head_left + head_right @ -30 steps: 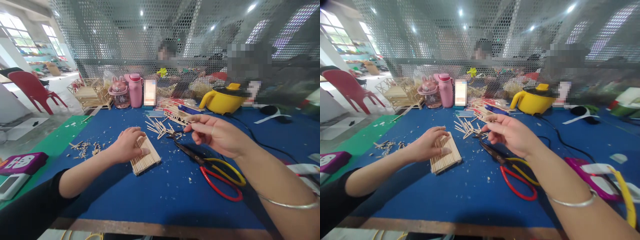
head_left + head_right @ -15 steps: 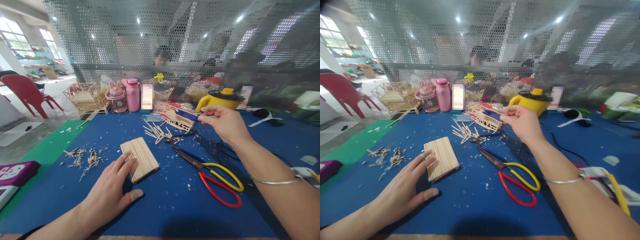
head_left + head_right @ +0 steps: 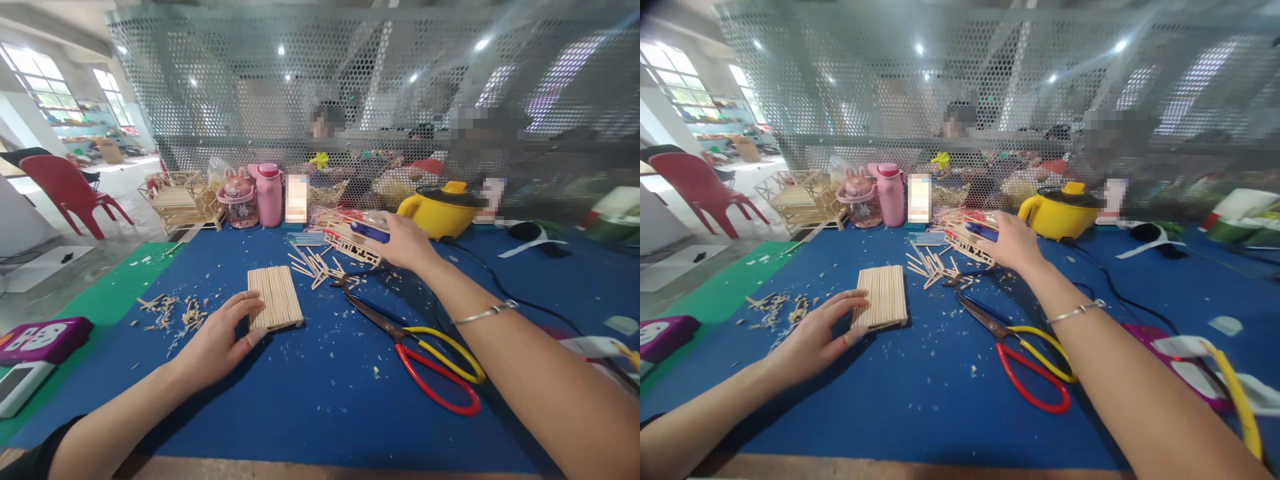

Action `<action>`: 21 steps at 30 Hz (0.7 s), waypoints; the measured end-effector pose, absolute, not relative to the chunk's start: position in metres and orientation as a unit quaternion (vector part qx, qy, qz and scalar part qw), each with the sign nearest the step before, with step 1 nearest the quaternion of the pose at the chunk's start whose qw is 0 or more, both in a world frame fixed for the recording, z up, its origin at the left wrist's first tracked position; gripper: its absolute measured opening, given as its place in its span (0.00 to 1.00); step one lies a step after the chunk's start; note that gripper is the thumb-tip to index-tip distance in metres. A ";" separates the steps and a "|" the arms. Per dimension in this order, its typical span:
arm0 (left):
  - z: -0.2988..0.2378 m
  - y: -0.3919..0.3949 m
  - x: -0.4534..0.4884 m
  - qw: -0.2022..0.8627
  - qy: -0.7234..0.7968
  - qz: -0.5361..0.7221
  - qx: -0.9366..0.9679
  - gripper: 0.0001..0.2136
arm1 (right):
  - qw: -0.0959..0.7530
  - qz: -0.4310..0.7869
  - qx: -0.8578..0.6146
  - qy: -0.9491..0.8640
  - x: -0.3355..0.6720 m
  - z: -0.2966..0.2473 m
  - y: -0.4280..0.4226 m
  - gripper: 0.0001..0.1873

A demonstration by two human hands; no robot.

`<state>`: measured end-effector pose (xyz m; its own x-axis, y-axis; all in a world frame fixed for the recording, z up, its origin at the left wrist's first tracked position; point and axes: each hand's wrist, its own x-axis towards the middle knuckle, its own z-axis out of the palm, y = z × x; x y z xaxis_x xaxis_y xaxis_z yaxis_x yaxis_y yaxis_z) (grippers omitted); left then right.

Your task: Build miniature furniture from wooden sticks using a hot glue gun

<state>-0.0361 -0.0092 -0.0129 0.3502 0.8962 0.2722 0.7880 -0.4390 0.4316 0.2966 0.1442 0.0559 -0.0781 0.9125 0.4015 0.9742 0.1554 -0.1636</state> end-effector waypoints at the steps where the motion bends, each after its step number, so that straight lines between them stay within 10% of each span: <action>1: -0.012 -0.010 -0.036 0.102 0.522 0.235 0.814 0.17 | 0.184 -0.072 -0.656 -0.728 0.299 0.055 0.152 0.42; 9: 0.009 -0.004 -0.026 0.022 0.468 0.198 0.861 0.24 | 0.088 -0.044 -0.678 -0.728 0.305 0.057 0.189 0.35; 21: 0.001 0.014 0.002 0.044 0.488 0.220 0.844 0.20 | 0.212 -0.057 -0.673 -0.707 0.295 0.056 0.181 0.31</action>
<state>0.0018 0.0139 0.0007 0.4274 0.8423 0.3283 0.8040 -0.5202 0.2881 0.2949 0.1807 0.0555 -0.0056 0.9264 0.3765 0.9748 0.0889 -0.2044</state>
